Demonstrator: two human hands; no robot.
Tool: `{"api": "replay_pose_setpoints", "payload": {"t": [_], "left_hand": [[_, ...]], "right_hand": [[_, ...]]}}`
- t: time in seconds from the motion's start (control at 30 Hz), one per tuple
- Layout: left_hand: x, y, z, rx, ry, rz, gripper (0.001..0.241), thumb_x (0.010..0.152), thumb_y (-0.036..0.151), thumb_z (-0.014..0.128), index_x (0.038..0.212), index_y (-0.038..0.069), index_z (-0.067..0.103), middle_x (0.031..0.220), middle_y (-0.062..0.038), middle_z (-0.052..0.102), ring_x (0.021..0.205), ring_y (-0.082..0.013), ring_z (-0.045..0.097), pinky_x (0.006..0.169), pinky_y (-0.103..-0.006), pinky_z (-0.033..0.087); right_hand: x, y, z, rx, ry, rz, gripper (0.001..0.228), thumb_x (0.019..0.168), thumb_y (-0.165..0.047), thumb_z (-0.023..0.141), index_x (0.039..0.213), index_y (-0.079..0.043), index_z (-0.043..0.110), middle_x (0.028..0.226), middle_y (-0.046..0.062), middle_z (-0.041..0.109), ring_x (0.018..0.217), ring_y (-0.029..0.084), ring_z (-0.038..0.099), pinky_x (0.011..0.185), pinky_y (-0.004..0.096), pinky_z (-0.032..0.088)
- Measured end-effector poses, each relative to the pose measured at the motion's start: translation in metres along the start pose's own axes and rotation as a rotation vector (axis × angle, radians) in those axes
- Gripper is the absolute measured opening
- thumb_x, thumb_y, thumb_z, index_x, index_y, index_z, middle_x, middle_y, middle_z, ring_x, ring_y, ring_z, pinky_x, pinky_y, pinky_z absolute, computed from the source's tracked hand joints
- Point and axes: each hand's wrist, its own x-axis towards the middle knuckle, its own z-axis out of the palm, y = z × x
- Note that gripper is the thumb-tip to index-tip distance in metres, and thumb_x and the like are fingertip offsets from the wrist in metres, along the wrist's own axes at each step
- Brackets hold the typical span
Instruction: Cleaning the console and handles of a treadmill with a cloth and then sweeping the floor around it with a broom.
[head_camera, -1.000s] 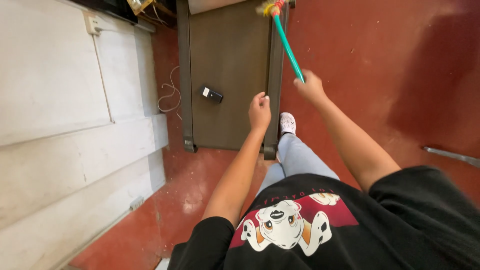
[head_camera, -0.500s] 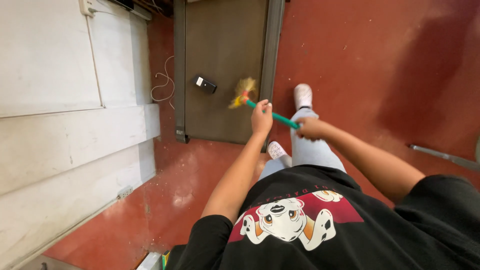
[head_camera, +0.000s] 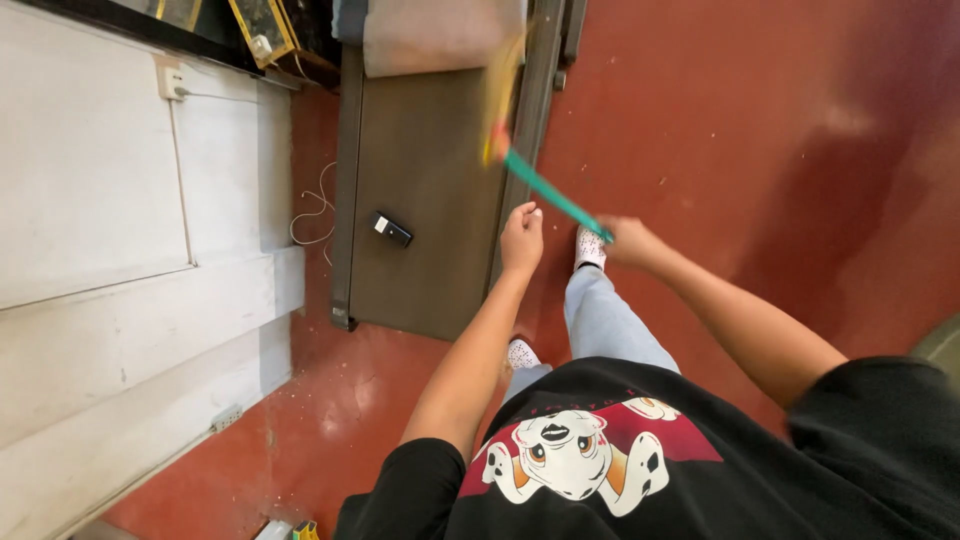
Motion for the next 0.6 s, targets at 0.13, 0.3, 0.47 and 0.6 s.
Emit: {"api": "replay_pose_setpoints", "payload": {"t": [0.13, 0.3, 0.47, 0.6], "left_hand": [[0.030, 0.026, 0.023, -0.008, -0.029, 0.039, 0.036, 0.098, 0.031, 0.063, 0.123, 0.007, 0.069, 0.097, -0.011, 0.075, 0.090, -0.0248, 0.072, 0.084, -0.0373, 0.056], [0.048, 0.046, 0.038, -0.055, -0.026, 0.019, 0.035, 0.099, 0.031, 0.063, 0.124, 0.006, 0.068, 0.107, -0.010, 0.075, 0.097, -0.0229, 0.072, 0.087, -0.0356, 0.056], [0.052, 0.058, 0.034, -0.060, -0.082, -0.142, 0.037, 0.097, 0.031, 0.062, 0.125, 0.008, 0.068, 0.108, -0.011, 0.076, 0.097, -0.0238, 0.073, 0.087, -0.0360, 0.057], [0.074, 0.039, 0.044, -0.047, -0.069, -0.105, 0.035, 0.097, 0.032, 0.063, 0.122, 0.008, 0.069, 0.108, -0.011, 0.077, 0.099, -0.0228, 0.074, 0.088, -0.0360, 0.057]], "right_hand": [[0.023, -0.014, -0.046, -0.052, -0.282, 0.188, 0.052, 0.078, -0.011, 0.073, 0.130, -0.010, 0.069, 0.096, 0.021, 0.074, 0.081, 0.037, 0.070, 0.070, 0.049, 0.058], [0.082, -0.009, -0.090, 0.070, -0.117, 0.465, 0.047, 0.086, -0.009, 0.065, 0.132, -0.007, 0.069, 0.089, 0.018, 0.073, 0.065, 0.028, 0.070, 0.057, 0.044, 0.057], [0.041, -0.055, -0.093, 0.067, 0.039, 0.272, 0.051, 0.088, -0.011, 0.064, 0.139, -0.008, 0.064, 0.094, 0.024, 0.071, 0.082, 0.032, 0.072, 0.069, 0.042, 0.057], [0.013, -0.045, -0.077, 0.002, -0.061, 0.130, 0.050, 0.082, -0.012, 0.069, 0.131, -0.006, 0.066, 0.105, 0.028, 0.071, 0.093, 0.043, 0.069, 0.077, 0.047, 0.056]]}}
